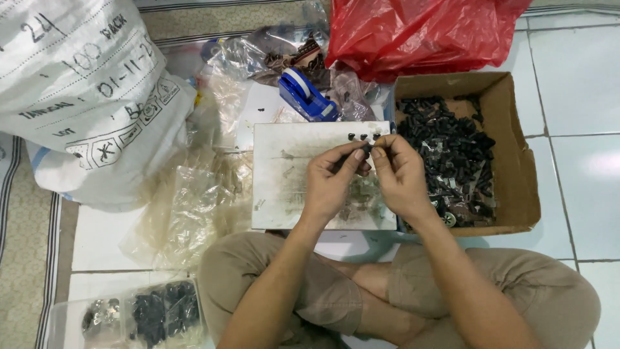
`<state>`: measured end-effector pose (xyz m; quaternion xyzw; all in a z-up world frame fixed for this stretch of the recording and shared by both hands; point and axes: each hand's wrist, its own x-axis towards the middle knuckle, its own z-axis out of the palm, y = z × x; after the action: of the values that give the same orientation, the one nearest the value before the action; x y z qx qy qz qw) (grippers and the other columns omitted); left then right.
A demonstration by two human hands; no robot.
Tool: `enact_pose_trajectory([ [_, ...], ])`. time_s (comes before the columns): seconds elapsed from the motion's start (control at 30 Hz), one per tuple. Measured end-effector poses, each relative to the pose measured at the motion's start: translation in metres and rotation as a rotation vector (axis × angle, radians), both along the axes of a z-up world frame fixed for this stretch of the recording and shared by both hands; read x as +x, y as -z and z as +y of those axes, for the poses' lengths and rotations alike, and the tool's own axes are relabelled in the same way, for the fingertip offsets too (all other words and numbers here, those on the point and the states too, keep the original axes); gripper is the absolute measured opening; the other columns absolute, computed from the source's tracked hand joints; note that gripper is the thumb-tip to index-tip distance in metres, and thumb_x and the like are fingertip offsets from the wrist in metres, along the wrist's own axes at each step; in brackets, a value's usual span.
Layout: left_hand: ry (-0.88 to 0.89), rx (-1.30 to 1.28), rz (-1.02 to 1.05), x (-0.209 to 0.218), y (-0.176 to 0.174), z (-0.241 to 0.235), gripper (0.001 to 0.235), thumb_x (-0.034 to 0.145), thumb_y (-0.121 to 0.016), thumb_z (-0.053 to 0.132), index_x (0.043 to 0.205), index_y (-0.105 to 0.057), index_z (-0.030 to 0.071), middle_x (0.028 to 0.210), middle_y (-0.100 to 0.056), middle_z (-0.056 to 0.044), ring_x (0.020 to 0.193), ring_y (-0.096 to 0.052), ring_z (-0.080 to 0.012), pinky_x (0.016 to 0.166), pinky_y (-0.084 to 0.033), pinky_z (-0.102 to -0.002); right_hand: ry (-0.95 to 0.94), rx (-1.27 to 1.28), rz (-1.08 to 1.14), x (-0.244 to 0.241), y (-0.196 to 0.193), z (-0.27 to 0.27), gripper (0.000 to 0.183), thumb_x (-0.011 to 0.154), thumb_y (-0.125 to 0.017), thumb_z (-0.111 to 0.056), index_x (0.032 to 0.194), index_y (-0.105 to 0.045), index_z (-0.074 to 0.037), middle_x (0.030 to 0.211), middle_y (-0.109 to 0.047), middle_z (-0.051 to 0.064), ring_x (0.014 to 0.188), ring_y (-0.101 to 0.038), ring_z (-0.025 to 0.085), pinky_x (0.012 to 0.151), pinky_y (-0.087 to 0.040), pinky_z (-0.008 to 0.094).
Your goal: The person sits cross-legged on the floor and repeatedly picks small black components from a cardboard box. They place each component onto a white rectangular board, arranging them in a row.
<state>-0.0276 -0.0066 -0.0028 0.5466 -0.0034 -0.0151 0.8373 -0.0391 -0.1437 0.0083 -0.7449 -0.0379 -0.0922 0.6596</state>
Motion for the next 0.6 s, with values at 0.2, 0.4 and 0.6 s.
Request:
enact_pose_trajectory([
  [0.2, -0.03, -0.012, -0.076, 0.0, -0.006, 0.001, 0.016, 0.099, -0.069, 0.004, 0.112, -0.076, -0.003, 0.085, -0.074, -0.018, 0.077, -0.072, -0.0173, 0.069, -0.066, -0.032, -0.054, -0.12, 0.028, 0.001, -0.013, -0.003, 0.013, 0.109, -0.05, -0.005, 0.107, -0.059, 0.004, 0.069, -0.051, 0.008, 0.066, -0.05, 0.016, 0.06, -0.046, 0.032],
  [0.4, -0.066, 0.08, -0.144, 0.0, -0.01, 0.003, 0.015, 0.098, -0.07, 0.003, 0.11, -0.078, 0.0, 0.091, -0.076, -0.018, 0.079, -0.074, -0.0189, 0.069, -0.065, -0.034, -0.064, -0.011, 0.105, -0.001, -0.002, 0.003, 0.016, 0.109, -0.046, -0.007, 0.103, -0.059, 0.0, 0.073, -0.054, 0.004, 0.064, -0.058, 0.014, 0.062, -0.05, 0.029],
  [0.6, -0.095, 0.215, -0.256, -0.002, -0.022, 0.005, 0.016, 0.098, -0.07, 0.003, 0.111, -0.079, 0.003, 0.094, -0.075, -0.014, 0.08, -0.073, -0.0164, 0.067, -0.063, -0.033, -0.033, -0.003, 0.157, -0.004, 0.006, 0.003, 0.018, 0.11, -0.046, -0.009, 0.104, -0.06, -0.001, 0.073, -0.054, 0.006, 0.064, -0.058, 0.016, 0.062, -0.05, 0.029],
])
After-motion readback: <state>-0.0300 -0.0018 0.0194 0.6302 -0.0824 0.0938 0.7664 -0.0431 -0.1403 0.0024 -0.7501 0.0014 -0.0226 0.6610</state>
